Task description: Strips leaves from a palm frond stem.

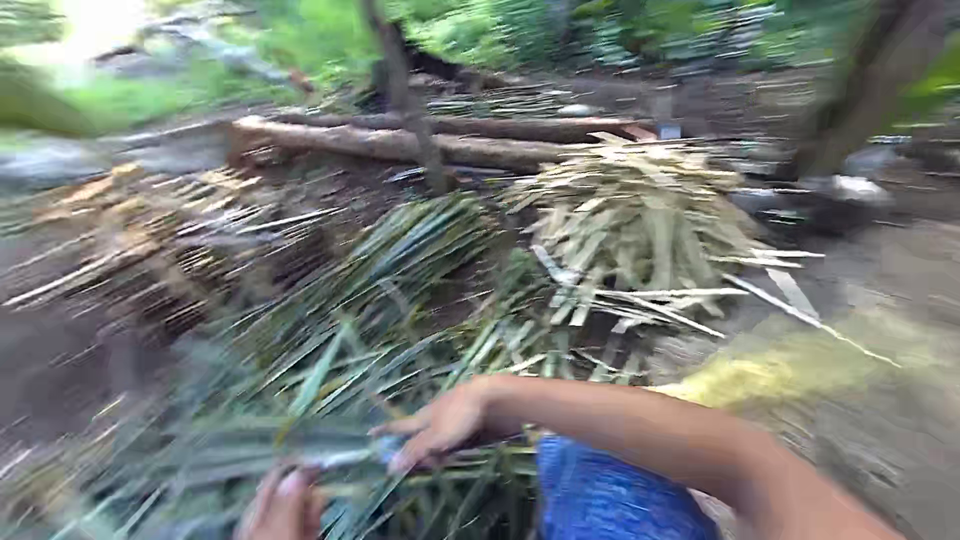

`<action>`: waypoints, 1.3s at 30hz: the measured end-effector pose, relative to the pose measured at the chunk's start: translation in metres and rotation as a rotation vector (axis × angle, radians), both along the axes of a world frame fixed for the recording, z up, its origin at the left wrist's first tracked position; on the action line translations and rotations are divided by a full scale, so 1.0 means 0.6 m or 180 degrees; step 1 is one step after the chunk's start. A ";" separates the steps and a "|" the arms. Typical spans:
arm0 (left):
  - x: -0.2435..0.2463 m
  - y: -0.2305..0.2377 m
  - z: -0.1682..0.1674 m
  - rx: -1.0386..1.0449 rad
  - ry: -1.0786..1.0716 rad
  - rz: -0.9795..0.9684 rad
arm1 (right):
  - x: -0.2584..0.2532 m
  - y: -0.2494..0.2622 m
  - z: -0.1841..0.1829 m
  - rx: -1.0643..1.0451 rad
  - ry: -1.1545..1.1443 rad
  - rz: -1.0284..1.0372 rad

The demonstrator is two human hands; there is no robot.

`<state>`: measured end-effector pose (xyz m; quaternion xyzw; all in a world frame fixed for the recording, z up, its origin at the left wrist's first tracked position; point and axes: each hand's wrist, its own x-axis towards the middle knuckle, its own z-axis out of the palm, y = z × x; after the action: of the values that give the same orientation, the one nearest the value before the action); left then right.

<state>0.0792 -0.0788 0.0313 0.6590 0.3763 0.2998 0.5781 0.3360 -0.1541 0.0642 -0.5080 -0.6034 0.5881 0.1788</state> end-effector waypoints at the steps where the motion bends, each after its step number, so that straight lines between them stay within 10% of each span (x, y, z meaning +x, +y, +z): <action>1: 0.021 -0.012 0.004 0.0049 -0.0032 0.0108 | -0.002 0.002 -0.003 -0.0030 0.0315 -0.0115; 16: 0.056 -0.044 0.019 0.0858 0.0069 -0.0436 | -0.040 -0.010 -0.002 0.0417 0.1345 -0.0707; 23: 0.052 -0.050 0.002 0.2419 0.0996 -0.0081 | -0.042 -0.023 0.006 0.0579 0.1184 -0.1189; 27: 0.034 -0.046 0.008 0.1726 0.0666 -0.0419 | -0.012 -0.018 0.011 0.1038 0.1361 -0.1934; 34: 0.043 -0.065 0.037 0.0278 0.0089 -0.0722 | -0.048 -0.033 0.013 0.0414 0.0947 -0.0657; 39: 0.038 -0.067 0.041 0.0156 0.0039 -0.0774 | -0.029 -0.030 0.017 0.0774 0.1334 -0.1368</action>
<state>0.1019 -0.1191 0.0561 0.7156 0.2897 0.2325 0.5916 0.3186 -0.1724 0.0742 -0.4665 -0.4982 0.5523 0.4787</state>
